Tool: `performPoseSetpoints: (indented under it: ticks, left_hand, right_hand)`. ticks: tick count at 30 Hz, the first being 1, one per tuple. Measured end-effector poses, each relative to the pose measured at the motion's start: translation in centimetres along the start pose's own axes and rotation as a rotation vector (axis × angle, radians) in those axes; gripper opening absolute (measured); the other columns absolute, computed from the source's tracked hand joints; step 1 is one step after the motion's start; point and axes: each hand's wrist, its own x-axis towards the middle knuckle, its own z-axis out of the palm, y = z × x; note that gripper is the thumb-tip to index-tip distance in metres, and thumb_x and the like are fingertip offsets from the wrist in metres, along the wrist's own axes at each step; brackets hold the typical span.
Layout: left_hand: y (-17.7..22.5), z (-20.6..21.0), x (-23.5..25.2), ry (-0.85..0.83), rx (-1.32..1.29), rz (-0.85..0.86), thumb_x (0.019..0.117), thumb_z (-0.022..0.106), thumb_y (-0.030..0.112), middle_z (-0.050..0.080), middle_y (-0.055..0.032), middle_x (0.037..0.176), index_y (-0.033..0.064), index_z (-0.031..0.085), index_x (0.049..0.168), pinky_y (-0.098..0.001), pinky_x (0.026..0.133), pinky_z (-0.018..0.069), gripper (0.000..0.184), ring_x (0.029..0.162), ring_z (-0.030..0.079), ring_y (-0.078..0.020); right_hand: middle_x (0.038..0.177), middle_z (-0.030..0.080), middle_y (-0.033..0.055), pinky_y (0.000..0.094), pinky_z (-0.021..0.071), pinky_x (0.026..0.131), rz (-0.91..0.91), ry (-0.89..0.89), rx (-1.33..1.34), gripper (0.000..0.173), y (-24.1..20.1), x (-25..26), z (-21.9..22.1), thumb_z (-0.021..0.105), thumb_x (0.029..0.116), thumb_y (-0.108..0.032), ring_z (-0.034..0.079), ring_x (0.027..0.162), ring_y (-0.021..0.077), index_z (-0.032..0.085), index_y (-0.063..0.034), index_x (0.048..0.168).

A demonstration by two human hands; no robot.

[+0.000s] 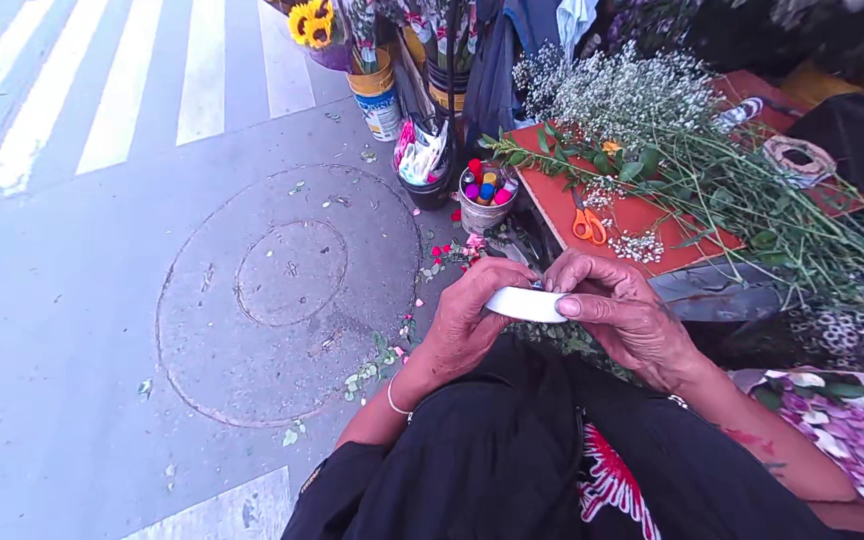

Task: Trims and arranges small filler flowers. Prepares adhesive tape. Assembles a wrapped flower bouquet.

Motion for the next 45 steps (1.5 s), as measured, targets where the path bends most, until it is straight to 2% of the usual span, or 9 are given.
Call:
performPoseSetpoints:
  ticks: [13,17,24,29,31,33,36,40,45]
  left_hand:
    - [0.4,-0.8,-2.0,0.080,0.188,-0.030,0.0964,0.069,0.007,0.069,-0.0202,0.112,-0.0066,0.068,0.111,-0.0334,0.098,0.0545,0.020,0.110,0.066,-0.0216]
    - [1.1,-1.0,-1.9,0.144,0.211,-0.063,0.0884,0.081,0.015,0.073,-0.0196,0.108,-0.0100,0.068,0.113,-0.0317,0.093,0.0583,0.037,0.103,0.070,-0.0193]
    - [0.3,-1.4,-2.2,0.156,-0.359,-0.197,0.0898,0.076,0.004,0.069,-0.0095,0.120,0.0023,0.064,0.113,-0.0342,0.096,0.0585,0.026,0.113,0.068,-0.0165]
    - [-0.3,-2.2,-2.5,0.010,-0.534,-0.224,0.0968,0.068,0.027,0.054,-0.0098,0.140,0.0069,0.061,0.121,-0.0366,0.107,0.0484,0.032,0.131,0.053,-0.0197]
    - [0.0,-2.2,-2.6,0.082,-0.518,-0.304,0.0958,0.070,0.031,0.060,-0.0081,0.133,0.0081,0.069,0.110,-0.0369,0.105,0.0489,0.027,0.127,0.056,-0.0193]
    - [0.5,-1.7,-2.3,0.155,-0.453,-0.404,0.0886,0.080,0.018,0.064,-0.0075,0.123,0.0069,0.067,0.096,-0.0342,0.100,0.0534,0.019,0.120,0.061,-0.0168]
    - [0.7,-1.4,-2.1,0.180,-0.535,-0.489,0.0859,0.080,0.007,0.067,-0.0052,0.112,0.0075,0.065,0.089,-0.0318,0.094,0.0557,0.015,0.111,0.064,-0.0141]
    - [0.5,-1.9,-2.3,0.125,-0.723,-0.481,0.0929,0.073,0.010,0.069,-0.0035,0.110,0.0090,0.072,0.093,-0.0346,0.100,0.0524,0.001,0.113,0.063,-0.0151]
    - [0.4,-2.5,-2.6,0.116,-0.939,-0.473,0.0968,0.068,0.011,0.069,-0.0039,0.113,0.0085,0.074,0.101,-0.0384,0.106,0.0502,0.008,0.117,0.063,-0.0177]
  right_hand:
    - [0.088,0.063,-0.0064,0.0172,0.0527,0.077,0.122,0.044,-0.084,0.019,1.5,1.1,2.0,0.082,0.0822,-0.017,0.062,0.085,0.0025,0.063,-0.0197,0.082]
    - [0.100,0.068,-0.0041,0.0189,0.0567,0.082,0.094,-0.108,0.130,0.010,2.3,1.2,0.6,0.077,0.0912,-0.021,0.066,0.093,0.0039,0.070,-0.0165,0.097]
    - [0.115,0.070,-0.0056,0.0190,0.0561,0.089,-0.032,-0.206,0.008,0.018,2.8,0.7,-0.3,0.072,0.0965,-0.021,0.065,0.105,0.0032,0.076,-0.0150,0.112]
    - [0.106,0.069,-0.0062,0.0169,0.0561,0.084,-0.056,-0.137,-0.193,0.015,1.8,0.9,0.1,0.074,0.0946,-0.022,0.065,0.098,0.0015,0.077,-0.0119,0.106]
    - [0.105,0.069,-0.0057,0.0168,0.0557,0.082,-0.043,-0.141,-0.275,0.015,1.6,0.9,0.0,0.073,0.0955,-0.022,0.064,0.096,0.0016,0.077,-0.0117,0.106]
    - [0.103,0.068,-0.0047,0.0159,0.0535,0.079,-0.031,-0.151,-0.372,0.017,1.3,1.0,0.0,0.071,0.0967,-0.023,0.062,0.093,0.0016,0.077,-0.0108,0.106]
    - [0.102,0.068,-0.0048,0.0148,0.0521,0.074,0.003,-0.144,-0.401,0.016,1.1,1.1,-0.1,0.072,0.0954,-0.021,0.061,0.087,0.0010,0.078,-0.0109,0.106]
    - [0.103,0.072,-0.0030,0.0184,0.0583,0.080,0.012,-0.157,-0.238,0.010,0.8,1.4,-0.7,0.074,0.0931,-0.014,0.068,0.092,0.0040,0.078,-0.0096,0.102]
    - [0.107,0.072,-0.0021,0.0207,0.0584,0.085,0.026,-0.117,-0.106,0.015,1.4,1.3,-1.2,0.074,0.0938,-0.020,0.068,0.097,0.0060,0.077,-0.0109,0.105]
